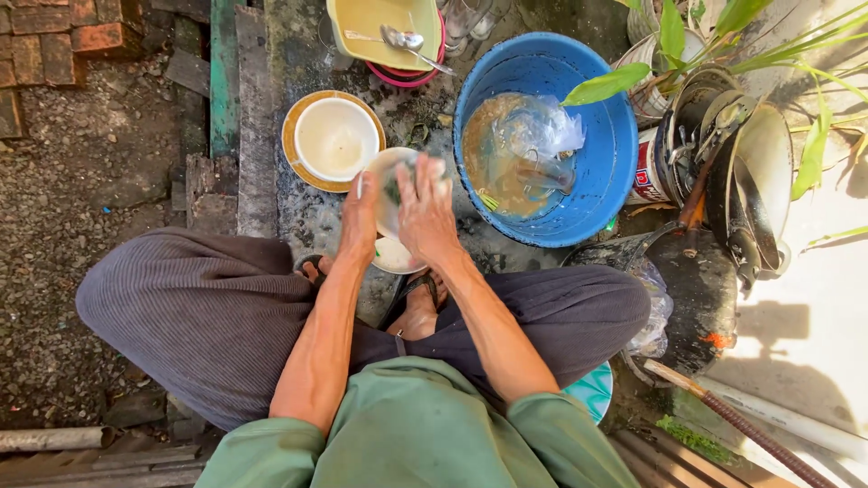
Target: Washing dishes, plates, and glasses in an outdoor basin using a sponge.
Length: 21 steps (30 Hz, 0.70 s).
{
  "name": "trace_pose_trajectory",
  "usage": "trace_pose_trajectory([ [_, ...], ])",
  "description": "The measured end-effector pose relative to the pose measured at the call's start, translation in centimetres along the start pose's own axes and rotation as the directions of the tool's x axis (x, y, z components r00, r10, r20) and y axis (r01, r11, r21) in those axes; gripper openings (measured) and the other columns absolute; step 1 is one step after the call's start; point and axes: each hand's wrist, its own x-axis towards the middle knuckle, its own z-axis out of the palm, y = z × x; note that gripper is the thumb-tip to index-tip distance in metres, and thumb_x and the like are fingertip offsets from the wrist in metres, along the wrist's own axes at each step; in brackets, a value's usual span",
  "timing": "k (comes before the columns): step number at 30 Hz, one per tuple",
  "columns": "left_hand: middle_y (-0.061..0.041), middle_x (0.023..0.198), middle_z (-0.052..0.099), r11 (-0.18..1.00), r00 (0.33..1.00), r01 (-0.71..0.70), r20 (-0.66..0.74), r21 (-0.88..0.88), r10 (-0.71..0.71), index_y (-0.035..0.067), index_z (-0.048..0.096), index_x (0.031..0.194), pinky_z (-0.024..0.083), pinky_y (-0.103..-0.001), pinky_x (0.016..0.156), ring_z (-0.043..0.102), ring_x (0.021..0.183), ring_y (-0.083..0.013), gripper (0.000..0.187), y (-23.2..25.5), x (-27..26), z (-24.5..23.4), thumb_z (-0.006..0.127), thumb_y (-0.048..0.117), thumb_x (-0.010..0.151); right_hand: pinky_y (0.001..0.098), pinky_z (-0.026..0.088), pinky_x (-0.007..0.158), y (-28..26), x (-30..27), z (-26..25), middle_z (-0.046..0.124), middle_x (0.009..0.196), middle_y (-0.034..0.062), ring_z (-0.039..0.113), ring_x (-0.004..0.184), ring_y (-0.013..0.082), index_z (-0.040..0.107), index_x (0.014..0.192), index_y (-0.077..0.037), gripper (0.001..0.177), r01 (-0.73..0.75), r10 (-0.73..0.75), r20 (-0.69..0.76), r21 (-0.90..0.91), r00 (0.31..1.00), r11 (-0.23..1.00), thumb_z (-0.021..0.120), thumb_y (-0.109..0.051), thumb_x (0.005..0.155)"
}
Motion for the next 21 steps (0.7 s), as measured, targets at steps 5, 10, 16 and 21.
trace_pose_trajectory([
  [5, -0.018, 0.156, 0.049, 0.989, 0.995, -0.018, 0.091, -0.146, 0.032, 0.004, 0.040, 0.155, 0.039, -0.044, 0.116, 0.049, 0.140, -0.0299, 0.078, -2.5, 0.6, -0.3, 0.048, 0.057, 0.100, 0.0583, 0.012, 0.125, -1.9, -1.3, -0.6, 0.010, 0.169, 0.0228, 0.014, 0.155, 0.0445, 0.027, 0.161, -0.010, 0.057, -0.101, 0.093, 0.040, 0.394, 0.995, 0.914, 0.036, -0.031, 0.109],
  [10, -0.016, 0.156, 0.048, 0.996, 0.998, 0.057, -0.028, -0.075, -0.059, 0.007, 0.036, 0.157, 0.035, -0.040, 0.115, 0.045, 0.141, -0.0270, 0.078, -3.2, 1.7, -0.1, 0.048, 0.057, 0.099, 0.0620, 0.015, 0.125, 0.8, -1.7, 0.1, 0.021, 0.167, 0.0192, 0.018, 0.157, 0.0445, 0.033, 0.158, -0.013, 0.058, -0.008, 0.011, 0.048, -0.053, 0.999, 0.999, 0.051, -0.026, 0.104],
  [16, -0.017, 0.156, 0.050, 0.999, 0.987, 0.040, 0.154, -0.030, -0.035, 0.006, 0.040, 0.155, 0.036, -0.041, 0.116, 0.046, 0.142, -0.0304, 0.076, -1.1, 0.6, -0.3, 0.047, 0.057, 0.099, 0.0606, 0.024, 0.125, 0.0, -1.8, 0.5, 0.028, 0.164, 0.0314, 0.025, 0.153, 0.0476, 0.028, 0.160, 0.004, 0.071, 0.139, -0.071, -0.285, 0.224, 0.956, 0.965, 0.053, -0.018, 0.096],
  [21, -0.015, 0.156, 0.046, 0.998, 0.993, 0.017, 0.118, 0.062, -0.024, 0.005, 0.040, 0.154, 0.031, -0.042, 0.118, 0.040, 0.145, -0.0277, 0.070, -1.6, 1.1, -0.9, 0.050, 0.052, 0.103, 0.0590, 0.030, 0.116, -0.9, -3.8, -2.2, 0.042, 0.155, 0.0244, 0.036, 0.146, 0.0470, 0.054, 0.140, -0.004, 0.051, 0.039, -0.034, -0.035, 0.138, 0.999, 0.990, 0.064, -0.030, 0.096],
])
